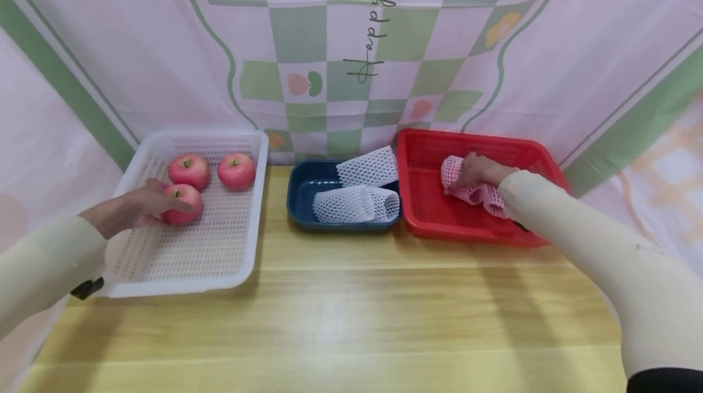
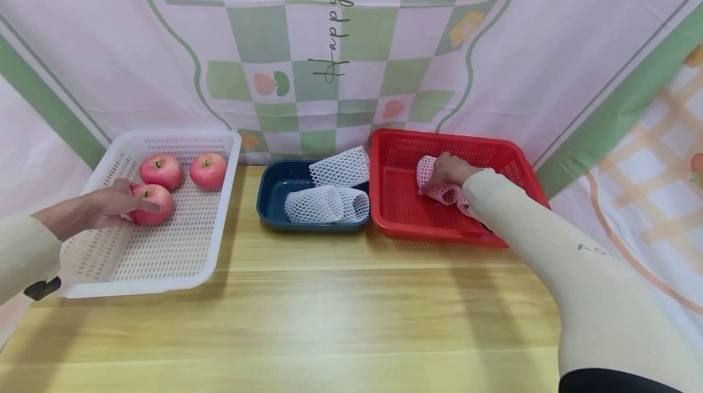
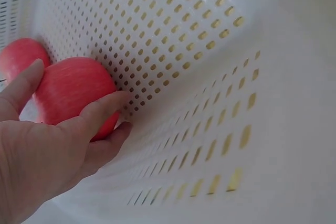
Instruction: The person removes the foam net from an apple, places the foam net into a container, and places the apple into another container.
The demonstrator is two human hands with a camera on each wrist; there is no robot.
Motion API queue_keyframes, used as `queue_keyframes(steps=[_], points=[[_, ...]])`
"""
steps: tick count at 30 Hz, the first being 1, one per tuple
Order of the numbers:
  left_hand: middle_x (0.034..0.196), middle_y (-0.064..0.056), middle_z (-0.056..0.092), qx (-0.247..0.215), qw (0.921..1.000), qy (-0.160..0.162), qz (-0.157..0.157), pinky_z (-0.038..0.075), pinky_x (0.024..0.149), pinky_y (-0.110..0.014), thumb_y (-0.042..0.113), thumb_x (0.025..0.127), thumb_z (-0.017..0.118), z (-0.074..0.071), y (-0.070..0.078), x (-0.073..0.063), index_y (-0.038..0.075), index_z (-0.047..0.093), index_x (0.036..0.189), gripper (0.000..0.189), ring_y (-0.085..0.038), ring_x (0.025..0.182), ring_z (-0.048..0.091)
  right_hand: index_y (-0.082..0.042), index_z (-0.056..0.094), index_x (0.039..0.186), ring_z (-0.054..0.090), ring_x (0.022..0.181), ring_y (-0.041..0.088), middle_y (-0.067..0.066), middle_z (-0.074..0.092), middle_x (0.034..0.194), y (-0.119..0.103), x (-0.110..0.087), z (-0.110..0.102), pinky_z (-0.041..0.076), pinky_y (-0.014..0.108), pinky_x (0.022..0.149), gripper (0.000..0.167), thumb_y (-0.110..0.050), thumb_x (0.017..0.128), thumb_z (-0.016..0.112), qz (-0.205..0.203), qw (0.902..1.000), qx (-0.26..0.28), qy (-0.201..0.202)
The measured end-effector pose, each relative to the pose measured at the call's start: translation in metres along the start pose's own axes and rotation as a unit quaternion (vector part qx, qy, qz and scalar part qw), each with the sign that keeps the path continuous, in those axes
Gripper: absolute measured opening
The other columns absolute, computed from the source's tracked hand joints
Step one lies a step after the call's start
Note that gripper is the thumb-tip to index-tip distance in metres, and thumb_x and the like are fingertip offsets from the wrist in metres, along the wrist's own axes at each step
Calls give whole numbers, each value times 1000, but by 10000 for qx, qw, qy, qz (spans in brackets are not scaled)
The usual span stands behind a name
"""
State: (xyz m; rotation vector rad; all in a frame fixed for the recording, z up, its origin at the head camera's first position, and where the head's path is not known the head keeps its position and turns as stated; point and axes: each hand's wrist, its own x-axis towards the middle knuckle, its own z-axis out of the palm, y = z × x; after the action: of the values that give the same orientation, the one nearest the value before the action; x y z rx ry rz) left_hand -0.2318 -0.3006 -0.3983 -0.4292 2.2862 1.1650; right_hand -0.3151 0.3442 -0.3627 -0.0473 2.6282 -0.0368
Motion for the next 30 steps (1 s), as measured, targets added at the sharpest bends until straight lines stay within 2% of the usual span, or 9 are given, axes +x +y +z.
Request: queue_keyframes(steps=[2,7,12,17,19,23,27,30], points=[[154,-42,16,62,10000,-19,-14,46,113,-63,11,99,68,-1,0,0,-17,-4,156,96,-52,139,34,34,20,137,45,134,63,54,39,138,-1,2,1,39,64,118,107,-45,92,76,0,9999,-133,35],[151,-41,22,204,9998,-15,-10,48,111,-64,11,99,67,-1,2,-2,-18,3,156,90,-52,137,38,29,26,136,50,129,59,48,47,133,-6,0,-1,42,65,114,98,-46,95,73,86,9999,-38,35],[151,-40,26,278,9996,-15,-37,48,110,-65,9,99,67,-2,2,-3,-18,11,155,84,-51,136,40,17,36,135,53,118,51,37,52,127,-6,-5,-3,48,67,106,86,-45,92,77,170,9981,598,-32],[140,-35,34,298,9993,-134,168,52,106,-60,9,99,68,-4,2,-5,-20,19,148,75,-45,128,44,10,43,128,60,105,42,28,58,115,-2,-4,1,59,57,91,76,-45,90,80,176,9949,986,78],[137,-35,32,330,9991,-187,211,51,106,-60,11,100,67,-5,4,-8,-22,16,147,77,-44,128,43,8,46,123,64,96,39,25,60,108,1,-2,4,62,52,83,70,-44,91,79,160,9942,1051,171],[146,-42,21,386,9990,-220,98,45,113,-63,14,101,66,-7,10,-12,-23,0,151,90,-51,135,37,5,51,109,69,80,33,20,62,92,5,0,7,63,46,72,58,-43,91,78,61,9940,1034,355],[157,-48,5,449,9985,-304,70,36,119,-68,18,102,66,-11,15,-17,-23,-12,152,101,-58,147,26,2,54,102,67,76,32,16,61,83,6,-2,7,61,43,67,53,-43,90,78,-75,9942,929,538],[159,-48,1,561,9977,-367,113,33,119,-70,22,102,66,-15,16,-21,-22,-15,152,106,-60,149,21,2,52,103,64,78,32,16,59,84,4,-5,6,60,41,66,56,-44,89,80,-169,9940,882,628]])
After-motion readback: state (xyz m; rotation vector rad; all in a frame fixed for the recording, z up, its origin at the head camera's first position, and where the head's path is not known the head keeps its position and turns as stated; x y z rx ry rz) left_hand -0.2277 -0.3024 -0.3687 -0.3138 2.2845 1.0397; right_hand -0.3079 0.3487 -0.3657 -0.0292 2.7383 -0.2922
